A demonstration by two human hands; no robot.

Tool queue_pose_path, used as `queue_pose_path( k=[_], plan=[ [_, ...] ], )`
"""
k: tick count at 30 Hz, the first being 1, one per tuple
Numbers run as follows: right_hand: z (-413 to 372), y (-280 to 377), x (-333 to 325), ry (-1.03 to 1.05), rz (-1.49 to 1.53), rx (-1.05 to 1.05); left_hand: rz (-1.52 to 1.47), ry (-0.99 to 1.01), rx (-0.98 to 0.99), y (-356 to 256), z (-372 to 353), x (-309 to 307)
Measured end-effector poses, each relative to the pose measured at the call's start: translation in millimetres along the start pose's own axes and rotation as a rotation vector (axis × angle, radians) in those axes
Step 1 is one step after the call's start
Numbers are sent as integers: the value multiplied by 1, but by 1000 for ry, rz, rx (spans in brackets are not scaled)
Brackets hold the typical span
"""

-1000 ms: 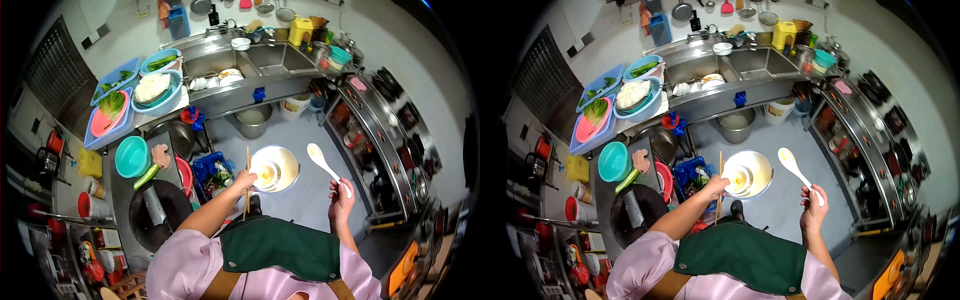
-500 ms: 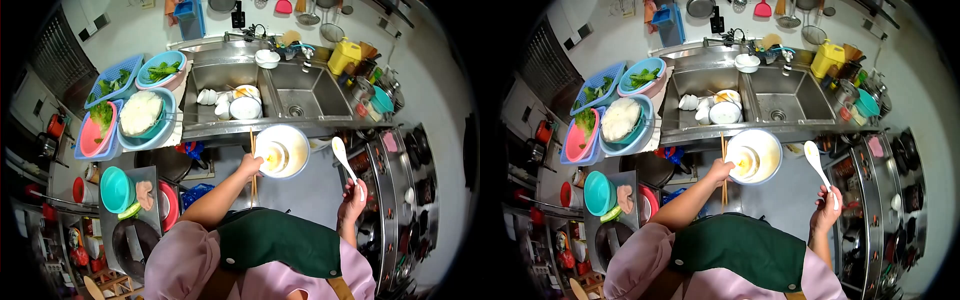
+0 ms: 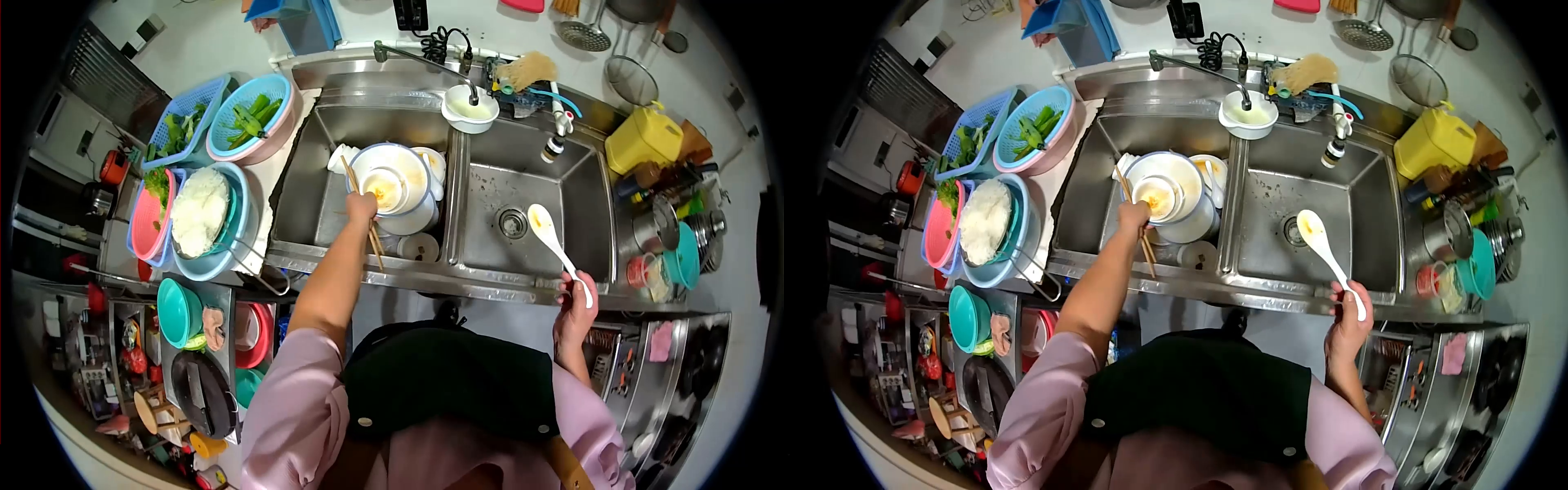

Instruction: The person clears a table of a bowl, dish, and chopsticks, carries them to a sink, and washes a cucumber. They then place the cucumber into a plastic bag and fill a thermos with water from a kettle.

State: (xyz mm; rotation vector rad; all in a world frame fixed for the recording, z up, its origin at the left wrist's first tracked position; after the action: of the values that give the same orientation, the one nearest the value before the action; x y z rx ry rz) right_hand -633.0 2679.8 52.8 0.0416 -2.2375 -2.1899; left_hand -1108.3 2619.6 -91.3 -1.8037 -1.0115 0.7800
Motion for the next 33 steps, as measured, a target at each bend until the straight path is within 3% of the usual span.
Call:
queue_pose_path(
  k=[2,4,9,11,14,16,17,21,24,25,26,28,29,31,32,33],
  plan=[
    [27,1,12,48,-26,31,71,-11,-49,11,18,8],
    [49,-4,20,79,-32,47,337,26,-147,39,41,16],
    [73,-24,32,121,-34,119,274,146,-386,111,75,32],
    [77,-29,32,129,-39,124,272,182,-397,127,83,33],
    [78,-28,31,125,-63,105,277,241,-451,143,91,34],
    [78,-26,29,111,-98,96,471,297,-524,128,79,32],
    [77,-27,28,90,-107,105,578,384,-451,139,93,32],
    [70,-28,36,64,-101,127,714,519,-509,150,94,35],
    [63,-30,42,48,-130,139,486,521,-407,161,104,39],
    [61,-33,43,57,-132,139,406,526,-315,223,148,35],
    [60,-34,45,58,-139,143,404,528,-322,216,142,36],
    [58,-37,49,66,-140,158,511,349,-394,181,123,25],
    [57,-38,49,65,-143,162,512,350,-398,192,131,24],
    [56,-42,50,58,-127,168,602,329,-141,179,142,26],
    [55,-43,51,57,-129,175,607,330,-146,181,144,24],
    [55,-42,54,55,-114,179,675,367,-157,141,123,29]
  ],
)
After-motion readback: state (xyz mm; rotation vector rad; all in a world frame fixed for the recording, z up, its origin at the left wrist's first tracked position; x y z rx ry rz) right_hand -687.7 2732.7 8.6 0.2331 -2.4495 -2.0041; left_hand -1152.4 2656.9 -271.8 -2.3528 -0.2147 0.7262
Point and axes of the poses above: each hand's wrist, its own z-axis towards the middle knuckle, its own x-axis out of the palm, y = z × x, the point moved 7 cm from there along z, towards the middle knuckle, and after that the axes turned 15 degrees about -z, right-handed, at the moved point
